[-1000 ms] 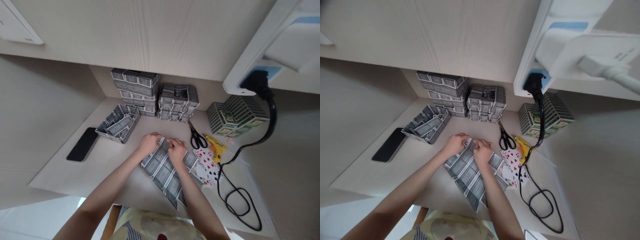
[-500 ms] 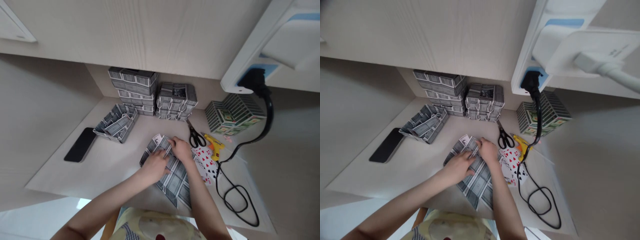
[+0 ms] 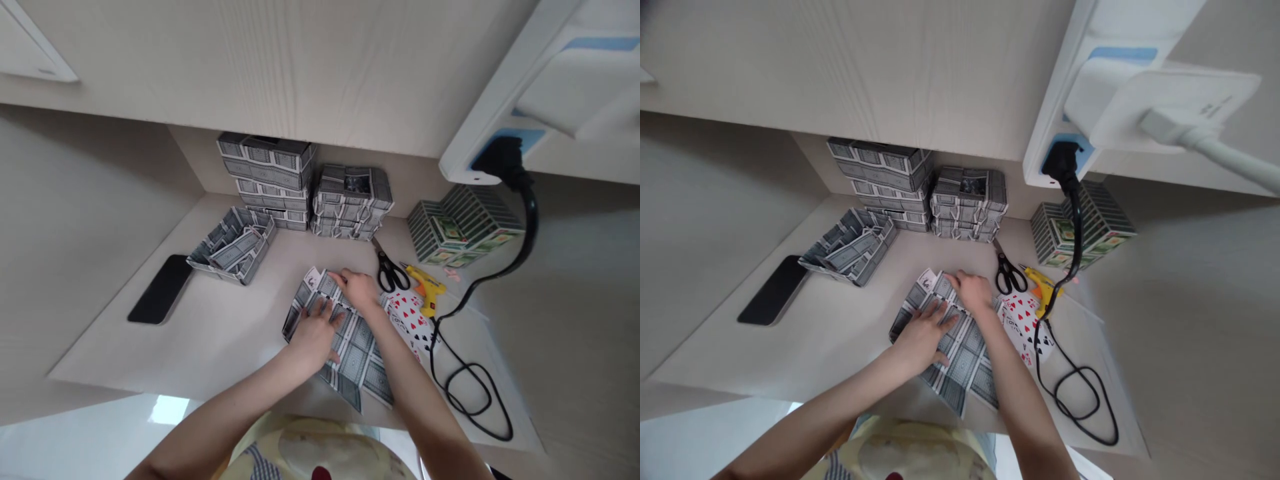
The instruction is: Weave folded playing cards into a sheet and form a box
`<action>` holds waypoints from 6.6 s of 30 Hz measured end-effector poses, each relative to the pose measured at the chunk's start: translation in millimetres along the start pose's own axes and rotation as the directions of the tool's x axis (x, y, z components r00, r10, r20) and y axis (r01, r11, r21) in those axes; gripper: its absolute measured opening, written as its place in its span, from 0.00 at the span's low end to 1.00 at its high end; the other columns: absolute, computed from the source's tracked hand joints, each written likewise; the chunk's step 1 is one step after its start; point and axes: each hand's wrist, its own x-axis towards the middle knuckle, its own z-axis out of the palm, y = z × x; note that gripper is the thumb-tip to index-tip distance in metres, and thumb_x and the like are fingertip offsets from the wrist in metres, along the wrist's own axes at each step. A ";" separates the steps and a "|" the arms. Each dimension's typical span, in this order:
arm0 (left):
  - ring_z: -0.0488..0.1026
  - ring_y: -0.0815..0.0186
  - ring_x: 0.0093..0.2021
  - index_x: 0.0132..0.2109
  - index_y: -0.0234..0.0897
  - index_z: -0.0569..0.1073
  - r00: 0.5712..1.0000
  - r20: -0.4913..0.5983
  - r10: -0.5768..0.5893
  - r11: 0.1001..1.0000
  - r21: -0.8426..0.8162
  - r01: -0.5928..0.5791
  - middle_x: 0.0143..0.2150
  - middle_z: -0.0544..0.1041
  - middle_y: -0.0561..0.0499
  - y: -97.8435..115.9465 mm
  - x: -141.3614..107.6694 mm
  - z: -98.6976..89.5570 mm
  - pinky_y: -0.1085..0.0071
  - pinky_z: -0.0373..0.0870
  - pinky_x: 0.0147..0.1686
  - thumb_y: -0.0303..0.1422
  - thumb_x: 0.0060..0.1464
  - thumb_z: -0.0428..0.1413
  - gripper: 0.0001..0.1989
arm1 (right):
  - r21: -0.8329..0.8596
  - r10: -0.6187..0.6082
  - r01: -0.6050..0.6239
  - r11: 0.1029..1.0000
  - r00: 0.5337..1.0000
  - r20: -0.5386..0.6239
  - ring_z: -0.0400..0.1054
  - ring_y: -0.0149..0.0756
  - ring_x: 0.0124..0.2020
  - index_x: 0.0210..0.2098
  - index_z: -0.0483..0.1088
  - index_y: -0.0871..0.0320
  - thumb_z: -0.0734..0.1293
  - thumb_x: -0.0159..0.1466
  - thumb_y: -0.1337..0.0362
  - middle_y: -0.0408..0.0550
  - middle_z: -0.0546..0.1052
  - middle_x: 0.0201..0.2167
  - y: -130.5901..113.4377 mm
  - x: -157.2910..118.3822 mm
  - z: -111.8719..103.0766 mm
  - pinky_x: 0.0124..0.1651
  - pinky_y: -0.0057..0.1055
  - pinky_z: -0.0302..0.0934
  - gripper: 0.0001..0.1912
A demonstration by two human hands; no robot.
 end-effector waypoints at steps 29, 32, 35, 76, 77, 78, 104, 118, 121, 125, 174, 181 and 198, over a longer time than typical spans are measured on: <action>0.73 0.62 0.37 0.37 0.37 0.72 0.931 -0.292 -0.221 0.975 -0.057 0.214 0.36 0.76 0.44 -72.3 42.7 -39.1 0.71 0.64 0.34 0.32 0.56 0.42 0.14 | 0.648 0.036 0.002 0.762 0.998 -0.045 0.68 0.32 0.30 0.29 0.70 0.56 0.61 0.55 0.67 0.43 0.75 0.27 -5.2 3.2 -3.5 0.33 0.25 0.59 0.06; 0.73 0.61 0.36 0.35 0.37 0.74 0.943 -0.270 -0.193 0.980 0.000 0.201 0.34 0.77 0.43 -72.2 43.3 -41.2 0.70 0.64 0.33 0.32 0.55 0.43 0.14 | 0.601 0.037 0.022 0.799 0.996 -0.086 0.69 0.32 0.31 0.29 0.70 0.55 0.61 0.55 0.68 0.43 0.76 0.28 -9.3 -1.5 -2.4 0.35 0.25 0.58 0.07; 0.74 0.61 0.35 0.34 0.36 0.74 0.952 -0.263 -0.157 0.983 0.055 0.178 0.33 0.77 0.43 -70.6 43.8 -43.2 0.70 0.64 0.32 0.31 0.53 0.45 0.13 | 0.558 0.023 0.048 0.829 0.993 -0.119 0.69 0.33 0.33 0.30 0.70 0.55 0.60 0.56 0.69 0.43 0.76 0.30 -12.2 -5.0 -2.1 0.37 0.26 0.58 0.07; 0.72 0.67 0.37 0.39 0.37 0.71 0.906 -0.419 -0.058 0.984 -0.178 -0.019 0.36 0.74 0.48 -75.5 44.4 -36.7 0.74 0.63 0.36 0.27 0.56 0.43 0.12 | 0.349 -0.058 0.139 0.927 0.971 -0.232 0.68 0.33 0.35 0.32 0.69 0.56 0.58 0.58 0.71 0.45 0.75 0.32 -30.9 -9.5 -1.1 0.38 0.25 0.55 0.09; 0.71 0.67 0.38 0.37 0.37 0.71 0.901 -0.433 -0.033 0.991 -0.130 -0.027 0.36 0.74 0.48 -74.3 44.1 -37.4 0.74 0.63 0.36 0.27 0.55 0.43 0.11 | 0.367 -0.045 0.130 0.921 0.972 -0.231 0.68 0.33 0.35 0.32 0.69 0.56 0.58 0.58 0.70 0.45 0.75 0.32 -29.8 -9.0 0.3 0.38 0.25 0.55 0.09; 0.71 0.66 0.38 0.37 0.37 0.71 0.900 -0.436 -0.004 0.997 -0.074 -0.031 0.37 0.73 0.48 -73.0 43.8 -38.7 0.74 0.63 0.36 0.26 0.55 0.44 0.11 | 0.387 -0.032 0.122 0.914 0.972 -0.231 0.68 0.33 0.35 0.32 0.70 0.56 0.58 0.58 0.70 0.45 0.75 0.32 -28.7 -8.6 1.9 0.39 0.25 0.56 0.09; 0.73 0.61 0.35 0.37 0.34 0.71 0.934 -0.353 0.045 0.965 0.257 0.051 0.36 0.74 0.45 -56.9 45.4 -51.7 0.68 0.64 0.32 0.27 0.50 0.48 0.09 | 0.380 -0.011 0.166 0.910 0.926 -0.377 0.69 0.32 0.32 0.31 0.72 0.56 0.57 0.59 0.69 0.44 0.77 0.30 -27.6 -10.1 23.7 0.35 0.25 0.57 0.12; 0.73 0.61 0.36 0.37 0.32 0.71 0.945 -0.313 0.098 0.973 0.231 -0.024 0.36 0.74 0.44 -58.9 43.4 -51.7 0.68 0.65 0.35 0.25 0.49 0.47 0.10 | 0.395 0.029 0.104 0.913 0.948 -0.316 0.68 0.32 0.34 0.32 0.73 0.57 0.57 0.58 0.70 0.45 0.76 0.32 -31.3 -10.7 20.2 0.38 0.25 0.57 0.13; 0.72 0.63 0.36 0.37 0.34 0.71 0.941 -0.333 0.059 0.984 0.177 0.000 0.37 0.73 0.45 -59.9 40.9 -46.6 0.69 0.65 0.35 0.25 0.49 0.47 0.09 | 0.401 0.041 0.085 0.912 0.954 -0.296 0.69 0.32 0.34 0.33 0.73 0.57 0.57 0.59 0.70 0.46 0.76 0.31 -30.6 -9.7 19.2 0.38 0.25 0.57 0.12; 0.72 0.64 0.37 0.37 0.35 0.71 0.935 -0.355 0.000 0.987 0.148 0.056 0.38 0.73 0.47 -61.2 40.7 -42.7 0.71 0.65 0.34 0.25 0.50 0.47 0.09 | 0.409 0.016 0.111 0.906 0.956 -0.294 0.69 0.32 0.34 0.33 0.73 0.56 0.58 0.60 0.68 0.46 0.76 0.32 -29.6 -9.9 17.1 0.38 0.25 0.57 0.11; 0.74 0.64 0.36 0.34 0.33 0.75 0.941 -0.319 -0.111 0.990 -0.122 0.076 0.33 0.77 0.43 -65.6 43.6 -33.2 0.72 0.66 0.37 0.25 0.52 0.46 0.12 | 0.107 -0.082 0.087 0.990 0.995 -0.054 0.68 0.37 0.34 0.35 0.69 0.56 0.59 0.55 0.72 0.49 0.75 0.32 -41.9 -22.9 -15.1 0.33 0.29 0.54 0.12; 0.73 0.65 0.41 0.45 0.36 0.71 0.909 -0.357 -0.214 0.960 -0.247 0.129 0.42 0.76 0.45 -64.9 38.1 -26.3 0.73 0.65 0.41 0.29 0.52 0.48 0.14 | 0.097 -0.051 0.054 0.994 0.998 -0.036 0.69 0.37 0.35 0.39 0.67 0.55 0.58 0.58 0.70 0.49 0.75 0.34 -38.0 -23.2 -20.3 0.34 0.29 0.55 0.12; 0.72 0.64 0.42 0.44 0.37 0.73 0.938 -0.304 -0.164 0.919 -0.393 0.033 0.42 0.77 0.49 -69.3 32.7 -17.8 0.74 0.64 0.40 0.27 0.49 0.48 0.15 | -0.035 0.036 -0.030 0.999 0.981 0.192 0.71 0.39 0.36 0.39 0.66 0.57 0.58 0.60 0.64 0.51 0.76 0.33 -45.9 -17.1 -39.1 0.35 0.29 0.58 0.09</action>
